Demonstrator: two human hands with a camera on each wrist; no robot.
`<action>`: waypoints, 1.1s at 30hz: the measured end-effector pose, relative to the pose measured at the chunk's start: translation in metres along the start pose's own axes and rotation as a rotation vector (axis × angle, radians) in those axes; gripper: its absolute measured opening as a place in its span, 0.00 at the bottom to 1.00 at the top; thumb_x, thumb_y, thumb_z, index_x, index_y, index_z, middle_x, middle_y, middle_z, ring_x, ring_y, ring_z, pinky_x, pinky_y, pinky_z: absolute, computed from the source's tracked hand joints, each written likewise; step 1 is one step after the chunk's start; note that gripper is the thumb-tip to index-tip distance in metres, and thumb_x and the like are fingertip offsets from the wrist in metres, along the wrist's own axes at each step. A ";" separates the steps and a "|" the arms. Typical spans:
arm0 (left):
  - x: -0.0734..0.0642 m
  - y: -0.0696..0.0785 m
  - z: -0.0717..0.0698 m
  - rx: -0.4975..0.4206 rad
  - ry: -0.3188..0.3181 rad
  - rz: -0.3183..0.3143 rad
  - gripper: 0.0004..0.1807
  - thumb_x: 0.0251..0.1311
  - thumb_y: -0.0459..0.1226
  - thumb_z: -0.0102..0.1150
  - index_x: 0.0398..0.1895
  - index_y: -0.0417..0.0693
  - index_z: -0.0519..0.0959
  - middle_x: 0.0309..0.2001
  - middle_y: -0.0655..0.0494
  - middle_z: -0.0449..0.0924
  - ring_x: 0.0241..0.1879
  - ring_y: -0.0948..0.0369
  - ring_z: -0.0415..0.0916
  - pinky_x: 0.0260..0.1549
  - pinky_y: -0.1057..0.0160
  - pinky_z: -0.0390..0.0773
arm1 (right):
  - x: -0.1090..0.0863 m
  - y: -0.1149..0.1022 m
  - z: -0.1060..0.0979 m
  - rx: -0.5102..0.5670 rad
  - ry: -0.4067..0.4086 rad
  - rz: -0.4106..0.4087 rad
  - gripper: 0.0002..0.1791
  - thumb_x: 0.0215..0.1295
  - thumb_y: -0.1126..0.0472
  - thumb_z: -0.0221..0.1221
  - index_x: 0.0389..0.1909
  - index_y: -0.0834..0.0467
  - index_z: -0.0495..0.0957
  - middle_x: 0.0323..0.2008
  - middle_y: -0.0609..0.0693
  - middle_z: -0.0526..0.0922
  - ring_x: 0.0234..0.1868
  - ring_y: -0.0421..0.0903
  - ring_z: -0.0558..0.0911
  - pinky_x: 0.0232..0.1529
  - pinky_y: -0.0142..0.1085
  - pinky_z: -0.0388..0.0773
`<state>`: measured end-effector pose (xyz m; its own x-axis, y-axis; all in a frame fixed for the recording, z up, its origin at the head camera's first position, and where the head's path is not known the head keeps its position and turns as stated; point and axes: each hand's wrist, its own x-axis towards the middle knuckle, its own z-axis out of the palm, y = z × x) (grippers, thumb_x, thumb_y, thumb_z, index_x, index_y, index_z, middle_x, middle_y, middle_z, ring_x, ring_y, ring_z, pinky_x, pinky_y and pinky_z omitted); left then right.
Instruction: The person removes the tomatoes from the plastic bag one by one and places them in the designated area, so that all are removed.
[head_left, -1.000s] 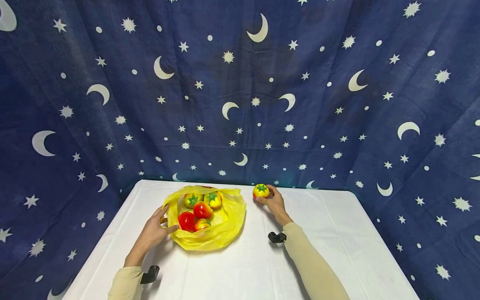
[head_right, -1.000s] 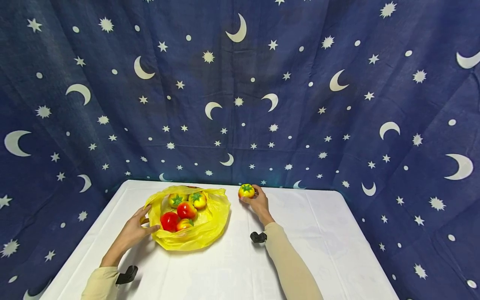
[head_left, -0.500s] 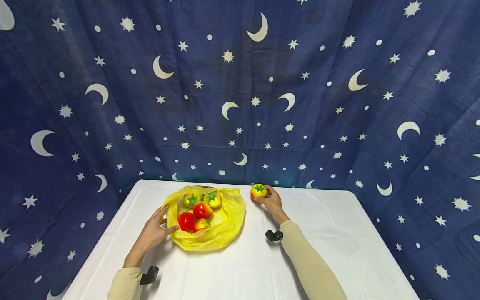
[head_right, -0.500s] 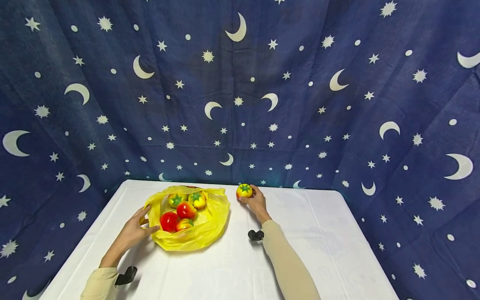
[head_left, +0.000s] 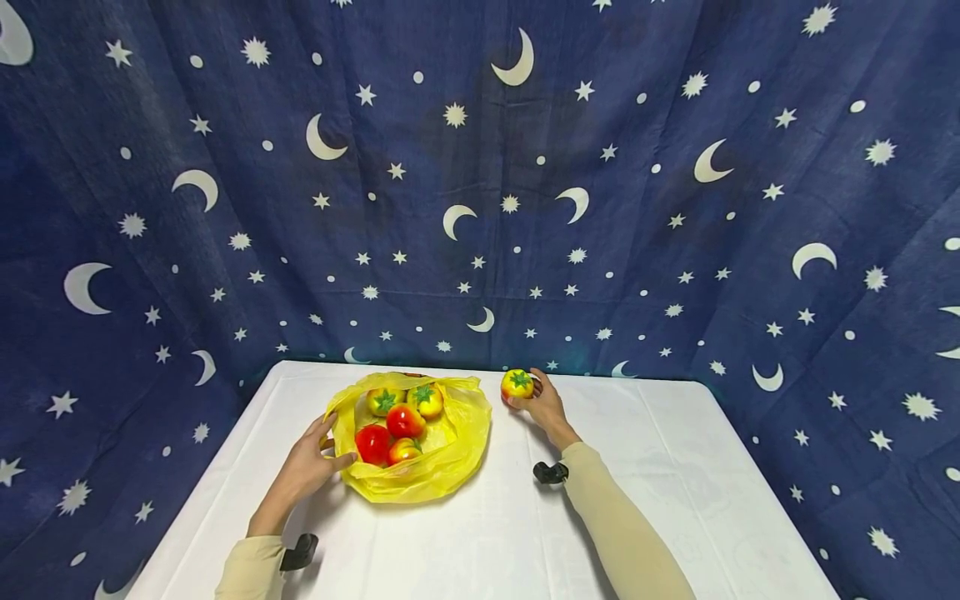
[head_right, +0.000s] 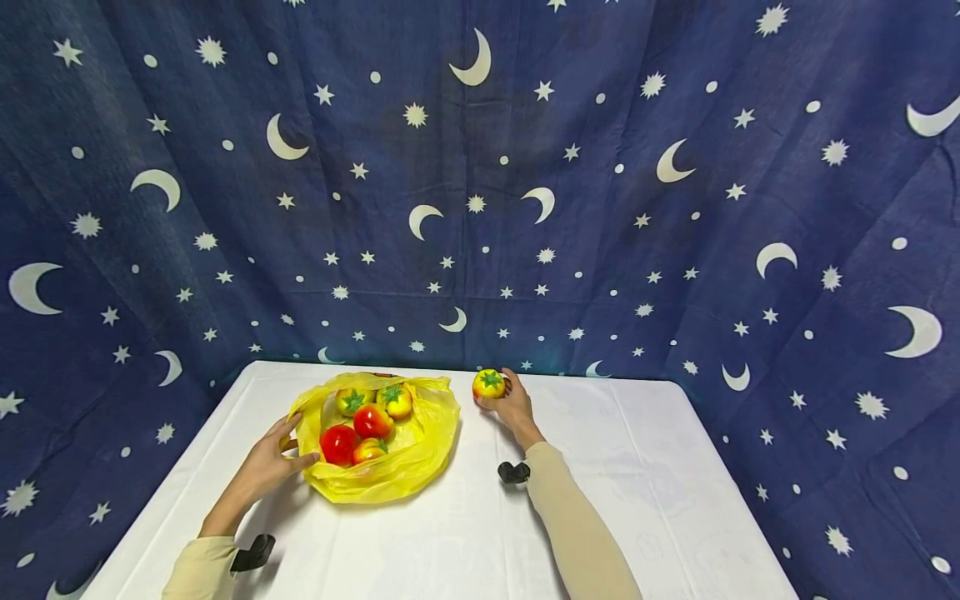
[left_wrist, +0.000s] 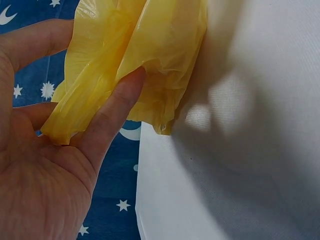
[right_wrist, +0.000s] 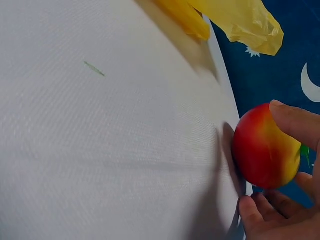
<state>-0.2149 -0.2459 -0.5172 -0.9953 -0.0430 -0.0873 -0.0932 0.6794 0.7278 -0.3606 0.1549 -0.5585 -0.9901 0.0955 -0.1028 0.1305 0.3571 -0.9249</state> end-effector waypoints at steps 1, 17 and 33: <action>0.000 0.000 0.000 0.001 -0.001 0.002 0.51 0.54 0.42 0.69 0.76 0.35 0.52 0.76 0.36 0.49 0.62 0.38 0.71 0.61 0.43 0.74 | -0.001 0.000 -0.001 -0.001 -0.003 -0.005 0.49 0.52 0.62 0.72 0.74 0.52 0.58 0.73 0.60 0.64 0.73 0.57 0.65 0.74 0.50 0.61; 0.000 -0.004 0.001 -0.013 0.004 0.034 0.51 0.53 0.42 0.70 0.75 0.34 0.53 0.75 0.36 0.51 0.61 0.38 0.72 0.62 0.42 0.72 | -0.023 -0.013 -0.026 -0.073 -0.042 -0.114 0.48 0.53 0.60 0.71 0.74 0.46 0.58 0.76 0.56 0.57 0.76 0.59 0.57 0.74 0.57 0.58; -0.002 -0.004 0.003 -0.030 -0.002 0.013 0.52 0.53 0.43 0.70 0.77 0.37 0.50 0.77 0.36 0.47 0.63 0.38 0.69 0.64 0.41 0.70 | -0.060 -0.055 -0.035 0.012 -0.079 -0.284 0.43 0.55 0.63 0.69 0.72 0.47 0.62 0.76 0.53 0.57 0.78 0.55 0.55 0.76 0.50 0.58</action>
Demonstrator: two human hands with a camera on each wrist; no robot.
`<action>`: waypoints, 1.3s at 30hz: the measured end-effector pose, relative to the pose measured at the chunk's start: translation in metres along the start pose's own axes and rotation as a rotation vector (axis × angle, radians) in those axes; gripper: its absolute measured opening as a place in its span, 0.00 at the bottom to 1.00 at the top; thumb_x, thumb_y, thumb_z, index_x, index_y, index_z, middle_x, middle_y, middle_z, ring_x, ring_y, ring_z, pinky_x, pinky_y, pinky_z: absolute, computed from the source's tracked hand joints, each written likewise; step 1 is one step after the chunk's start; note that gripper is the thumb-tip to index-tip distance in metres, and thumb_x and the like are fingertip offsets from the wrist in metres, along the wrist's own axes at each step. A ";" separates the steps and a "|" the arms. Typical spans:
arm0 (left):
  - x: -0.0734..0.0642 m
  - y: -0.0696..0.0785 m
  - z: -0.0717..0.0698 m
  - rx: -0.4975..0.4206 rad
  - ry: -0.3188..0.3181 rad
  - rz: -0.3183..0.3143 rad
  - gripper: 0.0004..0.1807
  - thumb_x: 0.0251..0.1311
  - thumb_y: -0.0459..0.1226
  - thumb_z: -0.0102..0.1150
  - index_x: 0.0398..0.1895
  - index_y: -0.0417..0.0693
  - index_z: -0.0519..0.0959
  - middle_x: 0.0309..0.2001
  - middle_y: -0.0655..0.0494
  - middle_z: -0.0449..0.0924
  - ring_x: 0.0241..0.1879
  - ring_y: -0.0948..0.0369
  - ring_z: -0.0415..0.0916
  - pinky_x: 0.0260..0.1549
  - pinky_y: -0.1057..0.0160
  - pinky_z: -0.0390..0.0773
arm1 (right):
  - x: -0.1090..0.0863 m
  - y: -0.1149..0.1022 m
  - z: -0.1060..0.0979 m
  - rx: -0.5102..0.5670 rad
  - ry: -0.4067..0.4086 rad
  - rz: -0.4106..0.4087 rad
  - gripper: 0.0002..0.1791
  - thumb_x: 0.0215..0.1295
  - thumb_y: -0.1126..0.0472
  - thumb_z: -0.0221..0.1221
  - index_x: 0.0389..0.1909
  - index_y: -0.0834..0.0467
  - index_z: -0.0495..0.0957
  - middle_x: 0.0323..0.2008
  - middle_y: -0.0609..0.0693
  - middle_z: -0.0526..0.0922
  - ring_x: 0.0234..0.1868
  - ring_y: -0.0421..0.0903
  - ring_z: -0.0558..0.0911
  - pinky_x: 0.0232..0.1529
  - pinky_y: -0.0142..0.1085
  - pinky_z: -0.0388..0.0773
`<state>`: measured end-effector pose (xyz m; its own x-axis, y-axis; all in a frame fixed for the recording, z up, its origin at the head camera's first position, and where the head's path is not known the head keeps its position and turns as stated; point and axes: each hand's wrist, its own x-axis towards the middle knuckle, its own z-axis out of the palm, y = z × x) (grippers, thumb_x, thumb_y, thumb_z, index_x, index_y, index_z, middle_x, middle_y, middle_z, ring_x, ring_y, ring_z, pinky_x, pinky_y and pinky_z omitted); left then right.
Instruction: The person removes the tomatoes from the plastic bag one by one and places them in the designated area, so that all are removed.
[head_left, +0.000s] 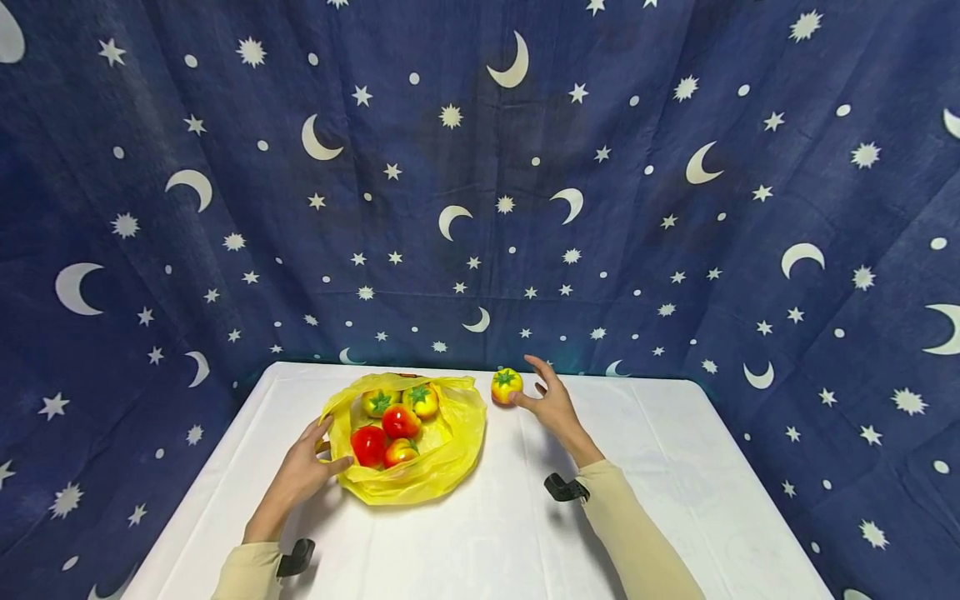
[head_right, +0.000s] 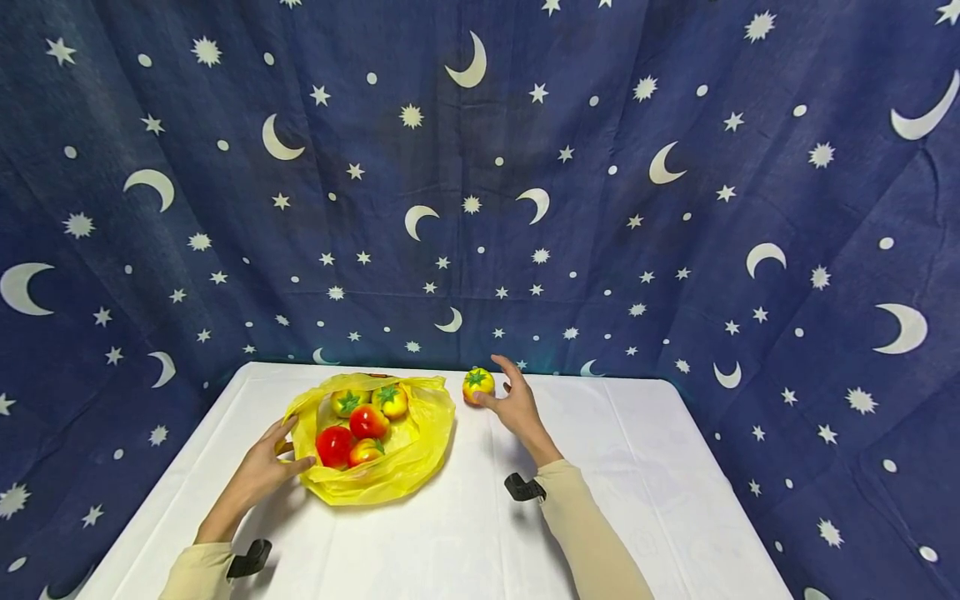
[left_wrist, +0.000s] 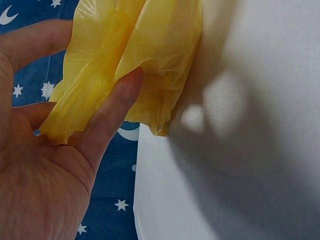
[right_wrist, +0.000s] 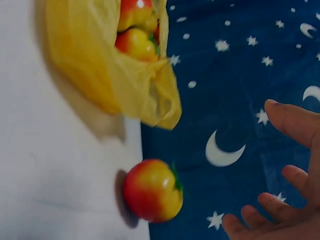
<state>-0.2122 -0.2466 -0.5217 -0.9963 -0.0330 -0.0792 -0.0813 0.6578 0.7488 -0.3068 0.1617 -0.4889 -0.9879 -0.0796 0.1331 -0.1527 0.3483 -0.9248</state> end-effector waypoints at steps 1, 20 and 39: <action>0.000 0.000 0.000 0.002 0.000 0.000 0.52 0.53 0.43 0.70 0.77 0.37 0.50 0.77 0.36 0.47 0.63 0.38 0.69 0.64 0.40 0.70 | -0.001 -0.002 0.000 0.003 -0.005 -0.010 0.43 0.55 0.63 0.69 0.72 0.47 0.62 0.76 0.53 0.58 0.78 0.55 0.55 0.76 0.50 0.58; 0.001 0.001 -0.001 0.014 -0.017 -0.012 0.53 0.51 0.40 0.71 0.76 0.37 0.51 0.76 0.36 0.48 0.63 0.38 0.69 0.62 0.41 0.72 | -0.030 -0.050 0.013 0.098 -0.117 -0.032 0.40 0.58 0.67 0.67 0.71 0.57 0.63 0.72 0.60 0.63 0.74 0.58 0.63 0.74 0.48 0.62; 0.001 -0.001 -0.001 0.018 -0.001 0.031 0.52 0.51 0.39 0.70 0.76 0.36 0.51 0.76 0.36 0.48 0.62 0.37 0.70 0.63 0.40 0.71 | -0.049 -0.047 0.047 0.179 -0.216 -0.114 0.39 0.59 0.63 0.68 0.70 0.60 0.64 0.70 0.57 0.66 0.71 0.56 0.68 0.72 0.47 0.65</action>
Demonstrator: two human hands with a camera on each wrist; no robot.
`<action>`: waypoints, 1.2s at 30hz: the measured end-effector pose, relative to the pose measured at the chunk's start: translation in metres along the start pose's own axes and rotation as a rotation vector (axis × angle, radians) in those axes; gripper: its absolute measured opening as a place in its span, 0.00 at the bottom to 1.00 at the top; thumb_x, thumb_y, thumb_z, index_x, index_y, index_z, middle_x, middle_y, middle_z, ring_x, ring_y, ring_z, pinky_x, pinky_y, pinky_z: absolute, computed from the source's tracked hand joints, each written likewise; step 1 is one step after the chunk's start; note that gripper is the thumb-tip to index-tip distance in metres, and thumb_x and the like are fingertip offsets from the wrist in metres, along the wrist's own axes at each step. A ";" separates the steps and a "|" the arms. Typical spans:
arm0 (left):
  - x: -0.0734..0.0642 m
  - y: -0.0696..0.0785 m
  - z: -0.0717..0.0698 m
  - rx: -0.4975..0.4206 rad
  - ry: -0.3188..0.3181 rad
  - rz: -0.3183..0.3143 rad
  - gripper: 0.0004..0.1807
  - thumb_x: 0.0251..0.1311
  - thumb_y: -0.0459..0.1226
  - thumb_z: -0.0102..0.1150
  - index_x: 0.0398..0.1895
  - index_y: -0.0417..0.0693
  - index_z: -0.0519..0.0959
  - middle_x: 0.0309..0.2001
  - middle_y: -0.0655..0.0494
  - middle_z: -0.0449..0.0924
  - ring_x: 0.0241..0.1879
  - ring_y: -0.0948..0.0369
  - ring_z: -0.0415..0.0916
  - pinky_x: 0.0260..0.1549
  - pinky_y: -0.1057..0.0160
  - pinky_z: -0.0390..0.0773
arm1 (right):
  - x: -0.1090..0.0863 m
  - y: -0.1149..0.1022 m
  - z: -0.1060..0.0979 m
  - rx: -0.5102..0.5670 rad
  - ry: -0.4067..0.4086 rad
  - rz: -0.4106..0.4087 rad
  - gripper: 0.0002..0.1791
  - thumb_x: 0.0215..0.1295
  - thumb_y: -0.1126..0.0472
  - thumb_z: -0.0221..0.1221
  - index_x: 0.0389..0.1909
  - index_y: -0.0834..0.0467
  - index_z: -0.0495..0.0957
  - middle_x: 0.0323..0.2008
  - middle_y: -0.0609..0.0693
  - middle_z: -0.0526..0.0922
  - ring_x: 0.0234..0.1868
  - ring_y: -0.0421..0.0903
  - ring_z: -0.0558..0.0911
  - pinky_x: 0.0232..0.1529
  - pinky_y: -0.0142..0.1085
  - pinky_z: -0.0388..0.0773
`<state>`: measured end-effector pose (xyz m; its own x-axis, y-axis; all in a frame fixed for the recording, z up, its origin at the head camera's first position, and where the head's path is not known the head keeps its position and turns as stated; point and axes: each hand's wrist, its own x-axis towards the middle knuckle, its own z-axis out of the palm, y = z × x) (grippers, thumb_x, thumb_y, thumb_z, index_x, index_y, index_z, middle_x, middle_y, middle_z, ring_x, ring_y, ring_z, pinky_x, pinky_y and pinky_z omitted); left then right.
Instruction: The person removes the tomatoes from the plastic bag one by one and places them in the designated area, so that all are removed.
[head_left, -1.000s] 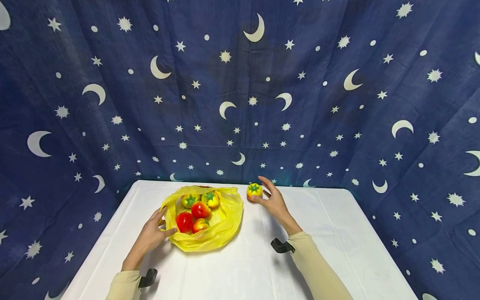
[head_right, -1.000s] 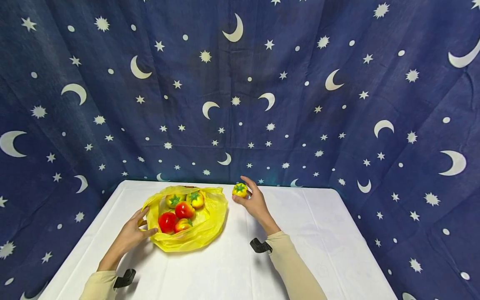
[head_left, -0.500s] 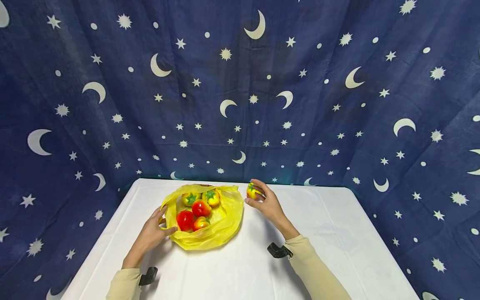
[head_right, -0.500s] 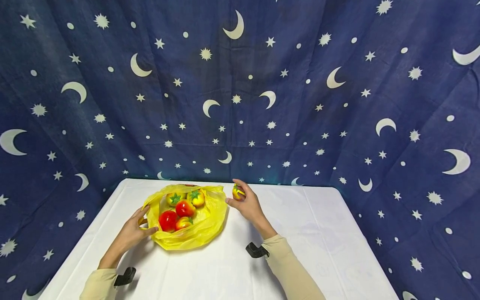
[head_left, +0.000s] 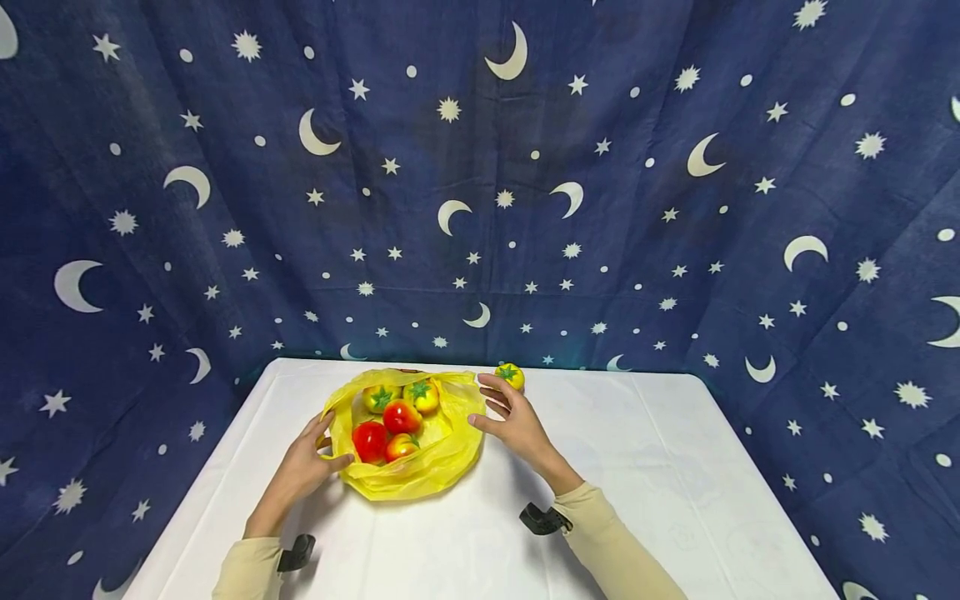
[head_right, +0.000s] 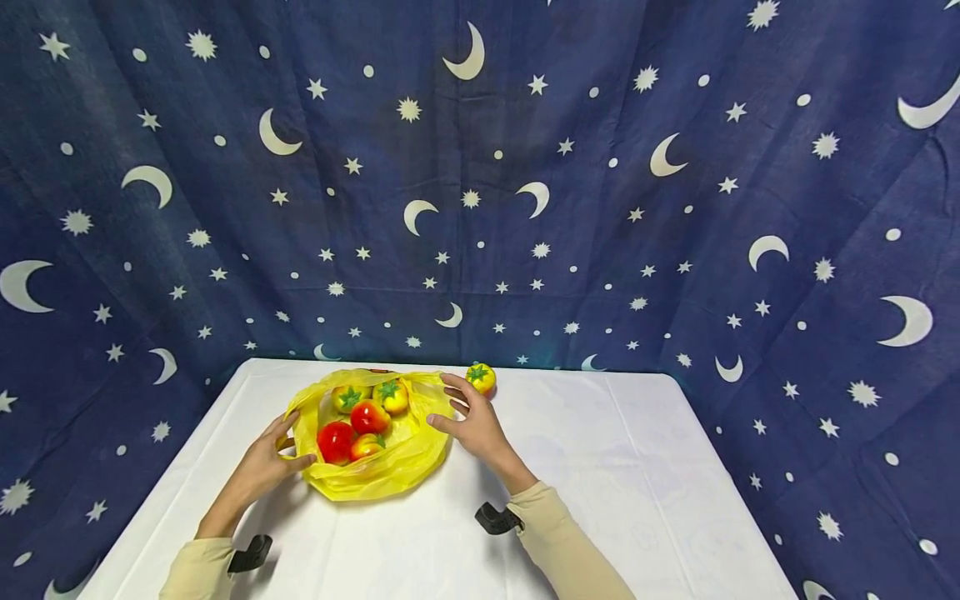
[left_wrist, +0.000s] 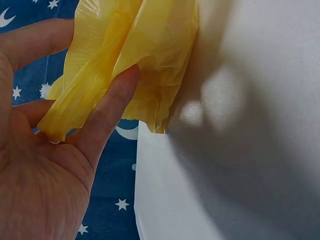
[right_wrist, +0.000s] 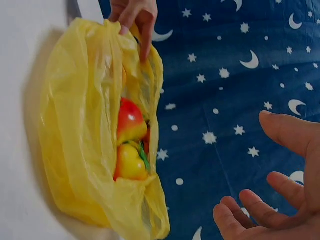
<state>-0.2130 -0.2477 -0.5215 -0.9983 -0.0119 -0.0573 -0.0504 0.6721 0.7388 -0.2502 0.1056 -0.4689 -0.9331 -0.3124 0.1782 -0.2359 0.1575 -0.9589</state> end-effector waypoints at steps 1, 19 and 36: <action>0.000 0.000 0.000 0.003 0.002 0.004 0.52 0.52 0.40 0.70 0.76 0.36 0.51 0.76 0.36 0.48 0.62 0.37 0.70 0.63 0.40 0.71 | 0.000 0.000 0.002 0.007 -0.007 0.003 0.38 0.59 0.63 0.68 0.70 0.60 0.64 0.70 0.57 0.67 0.71 0.56 0.68 0.72 0.47 0.65; -0.002 0.001 0.003 -0.001 -0.002 -0.040 0.53 0.52 0.40 0.71 0.77 0.38 0.51 0.77 0.36 0.47 0.63 0.37 0.68 0.64 0.40 0.70 | -0.009 -0.023 0.041 0.085 -0.104 0.038 0.31 0.61 0.69 0.64 0.65 0.68 0.67 0.65 0.66 0.70 0.67 0.65 0.70 0.70 0.57 0.64; -0.003 0.003 0.001 -0.002 -0.001 -0.037 0.52 0.52 0.41 0.70 0.76 0.37 0.51 0.76 0.36 0.47 0.64 0.37 0.67 0.64 0.40 0.69 | 0.001 0.008 0.079 0.087 -0.102 0.080 0.26 0.61 0.67 0.65 0.61 0.66 0.73 0.62 0.66 0.74 0.65 0.65 0.72 0.69 0.55 0.68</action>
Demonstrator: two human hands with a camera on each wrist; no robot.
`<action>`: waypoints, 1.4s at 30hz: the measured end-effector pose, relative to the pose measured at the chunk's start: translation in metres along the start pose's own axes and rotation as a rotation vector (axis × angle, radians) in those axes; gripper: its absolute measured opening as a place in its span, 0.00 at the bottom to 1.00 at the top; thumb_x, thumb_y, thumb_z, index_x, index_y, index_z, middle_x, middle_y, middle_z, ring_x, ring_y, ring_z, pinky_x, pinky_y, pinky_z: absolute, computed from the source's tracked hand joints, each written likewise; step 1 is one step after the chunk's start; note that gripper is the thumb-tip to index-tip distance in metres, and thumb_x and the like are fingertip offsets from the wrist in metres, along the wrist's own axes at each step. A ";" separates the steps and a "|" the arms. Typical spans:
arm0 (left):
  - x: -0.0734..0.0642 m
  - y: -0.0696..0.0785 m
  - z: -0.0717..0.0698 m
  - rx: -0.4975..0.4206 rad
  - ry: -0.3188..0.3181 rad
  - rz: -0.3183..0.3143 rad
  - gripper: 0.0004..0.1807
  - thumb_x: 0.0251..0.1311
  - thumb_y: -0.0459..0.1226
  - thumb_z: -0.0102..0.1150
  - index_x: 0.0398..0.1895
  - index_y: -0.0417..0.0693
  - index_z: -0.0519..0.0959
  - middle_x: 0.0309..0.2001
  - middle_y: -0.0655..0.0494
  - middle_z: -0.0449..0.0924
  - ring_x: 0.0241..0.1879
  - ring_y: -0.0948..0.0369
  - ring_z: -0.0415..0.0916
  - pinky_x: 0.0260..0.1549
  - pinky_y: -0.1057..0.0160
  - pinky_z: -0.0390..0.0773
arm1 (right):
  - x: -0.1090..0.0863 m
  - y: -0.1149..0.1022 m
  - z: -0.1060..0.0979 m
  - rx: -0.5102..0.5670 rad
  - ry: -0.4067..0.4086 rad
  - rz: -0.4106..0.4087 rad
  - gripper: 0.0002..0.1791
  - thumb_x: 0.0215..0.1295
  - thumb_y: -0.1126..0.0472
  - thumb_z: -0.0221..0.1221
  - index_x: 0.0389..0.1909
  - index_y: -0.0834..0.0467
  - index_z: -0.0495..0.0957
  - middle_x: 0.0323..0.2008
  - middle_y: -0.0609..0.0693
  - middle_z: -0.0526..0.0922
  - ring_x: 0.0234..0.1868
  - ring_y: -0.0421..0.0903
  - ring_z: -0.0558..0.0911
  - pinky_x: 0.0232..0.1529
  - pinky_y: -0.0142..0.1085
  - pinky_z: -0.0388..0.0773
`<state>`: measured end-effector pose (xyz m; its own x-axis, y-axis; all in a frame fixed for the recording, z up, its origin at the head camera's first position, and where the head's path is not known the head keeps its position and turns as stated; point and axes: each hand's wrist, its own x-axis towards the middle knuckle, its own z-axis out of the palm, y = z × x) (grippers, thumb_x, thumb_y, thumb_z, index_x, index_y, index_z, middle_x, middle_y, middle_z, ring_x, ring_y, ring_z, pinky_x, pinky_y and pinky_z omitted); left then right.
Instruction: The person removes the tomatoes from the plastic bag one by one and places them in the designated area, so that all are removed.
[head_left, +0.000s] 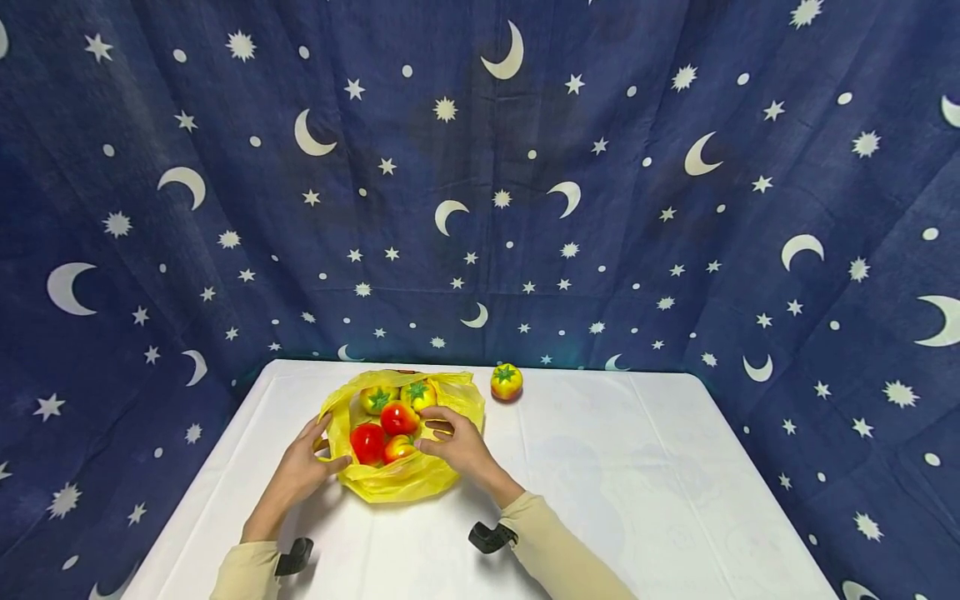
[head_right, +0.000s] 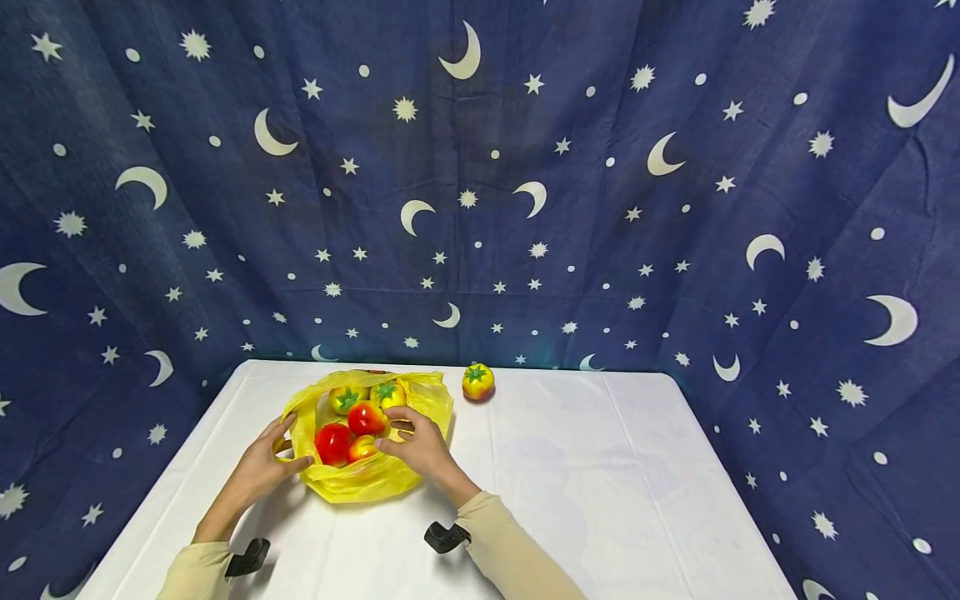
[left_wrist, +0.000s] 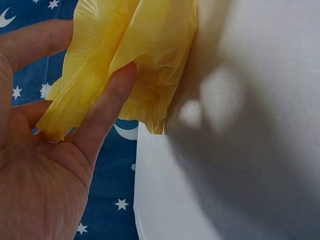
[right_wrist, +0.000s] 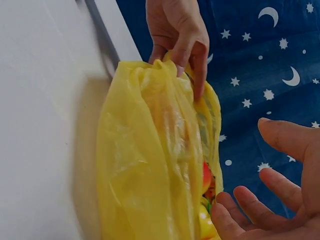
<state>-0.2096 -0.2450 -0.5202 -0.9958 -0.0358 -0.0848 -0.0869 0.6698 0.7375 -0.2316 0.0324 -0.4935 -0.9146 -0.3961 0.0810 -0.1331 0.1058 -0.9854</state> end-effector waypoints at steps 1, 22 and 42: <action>0.000 0.000 0.000 0.001 0.000 0.001 0.52 0.52 0.41 0.70 0.76 0.37 0.51 0.76 0.35 0.47 0.64 0.37 0.67 0.65 0.40 0.69 | 0.002 0.005 0.002 -0.004 0.002 0.004 0.27 0.61 0.66 0.66 0.61 0.65 0.73 0.62 0.66 0.74 0.65 0.65 0.73 0.68 0.54 0.69; 0.000 -0.002 0.000 0.014 -0.006 -0.010 0.52 0.53 0.42 0.70 0.77 0.38 0.51 0.77 0.34 0.46 0.65 0.37 0.66 0.65 0.38 0.67 | 0.014 0.031 0.013 -0.036 0.006 0.124 0.27 0.58 0.60 0.69 0.59 0.57 0.76 0.60 0.55 0.78 0.62 0.58 0.77 0.59 0.45 0.80; 0.001 -0.007 0.004 0.021 0.005 0.013 0.52 0.52 0.41 0.70 0.76 0.38 0.52 0.76 0.34 0.47 0.64 0.37 0.67 0.65 0.37 0.67 | 0.017 0.044 0.019 -0.109 -0.018 0.194 0.28 0.53 0.60 0.73 0.57 0.55 0.77 0.58 0.51 0.79 0.58 0.54 0.80 0.55 0.39 0.82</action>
<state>-0.2103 -0.2473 -0.5281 -0.9969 -0.0310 -0.0717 -0.0734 0.6854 0.7245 -0.2456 0.0130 -0.5387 -0.9203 -0.3749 -0.1121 0.0034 0.2789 -0.9603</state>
